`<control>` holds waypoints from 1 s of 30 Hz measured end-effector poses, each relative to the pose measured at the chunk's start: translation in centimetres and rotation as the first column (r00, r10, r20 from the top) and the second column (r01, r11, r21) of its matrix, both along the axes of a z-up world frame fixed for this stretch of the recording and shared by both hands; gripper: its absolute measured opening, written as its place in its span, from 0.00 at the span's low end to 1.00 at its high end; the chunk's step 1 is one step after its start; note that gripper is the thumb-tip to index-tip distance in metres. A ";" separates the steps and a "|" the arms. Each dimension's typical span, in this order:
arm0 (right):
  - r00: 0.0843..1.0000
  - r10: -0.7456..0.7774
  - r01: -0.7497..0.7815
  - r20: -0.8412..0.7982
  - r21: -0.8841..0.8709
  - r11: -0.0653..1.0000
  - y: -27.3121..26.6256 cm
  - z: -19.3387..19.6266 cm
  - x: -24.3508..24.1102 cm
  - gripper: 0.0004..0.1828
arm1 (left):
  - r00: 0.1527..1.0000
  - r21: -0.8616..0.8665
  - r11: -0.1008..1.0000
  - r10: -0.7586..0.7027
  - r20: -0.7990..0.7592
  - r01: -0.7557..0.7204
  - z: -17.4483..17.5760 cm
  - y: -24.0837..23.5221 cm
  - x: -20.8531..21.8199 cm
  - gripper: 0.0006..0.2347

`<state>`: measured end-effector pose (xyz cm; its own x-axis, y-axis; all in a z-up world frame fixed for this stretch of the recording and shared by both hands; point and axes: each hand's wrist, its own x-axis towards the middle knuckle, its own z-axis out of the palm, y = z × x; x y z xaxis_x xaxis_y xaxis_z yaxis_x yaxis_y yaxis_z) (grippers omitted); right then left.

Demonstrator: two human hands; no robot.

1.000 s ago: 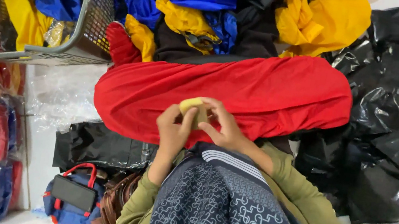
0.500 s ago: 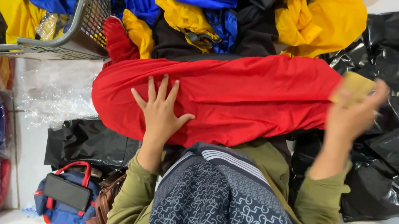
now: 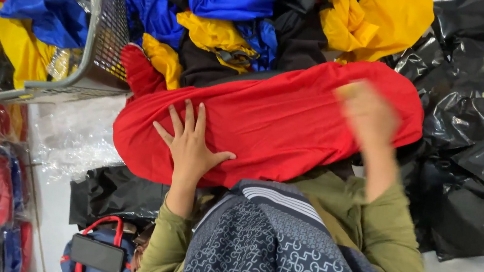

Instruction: The person cleans a red fabric item with a sponge, folds it, and places it into a clear plastic bag. They then place the bag into a black plastic bag. The person repeats the process with a yellow fabric item, cleaning it with a sponge and cutting a strap with scissors.

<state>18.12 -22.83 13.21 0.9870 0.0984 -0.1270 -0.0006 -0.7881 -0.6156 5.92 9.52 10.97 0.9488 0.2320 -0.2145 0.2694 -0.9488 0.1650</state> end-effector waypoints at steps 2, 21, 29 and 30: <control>0.974 -0.104 0.173 0.201 -0.363 0.915 -12.3 -13.8 5.1 0.21 | 1.000 -0.014 1.000 -0.014 -0.015 0.014 -0.6 0.2 0.2 0.59; 0.942 0.129 -0.017 0.309 -0.341 0.940 -4.5 -17.1 -0.4 0.22 | 0.990 -0.126 0.985 -0.108 0.088 0.119 -4.4 -3.3 1.1 0.63; 0.759 -0.312 0.555 0.572 -0.317 0.769 -13.7 -10.9 1.8 0.15 | 0.928 0.079 0.975 -0.221 0.301 0.207 -7.2 -2.9 1.3 0.60; 0.712 -0.313 0.488 0.629 -0.123 0.864 -11.2 -9.2 1.4 0.21 | 0.923 0.086 0.975 -0.223 0.314 0.206 -7.0 -3.0 1.2 0.59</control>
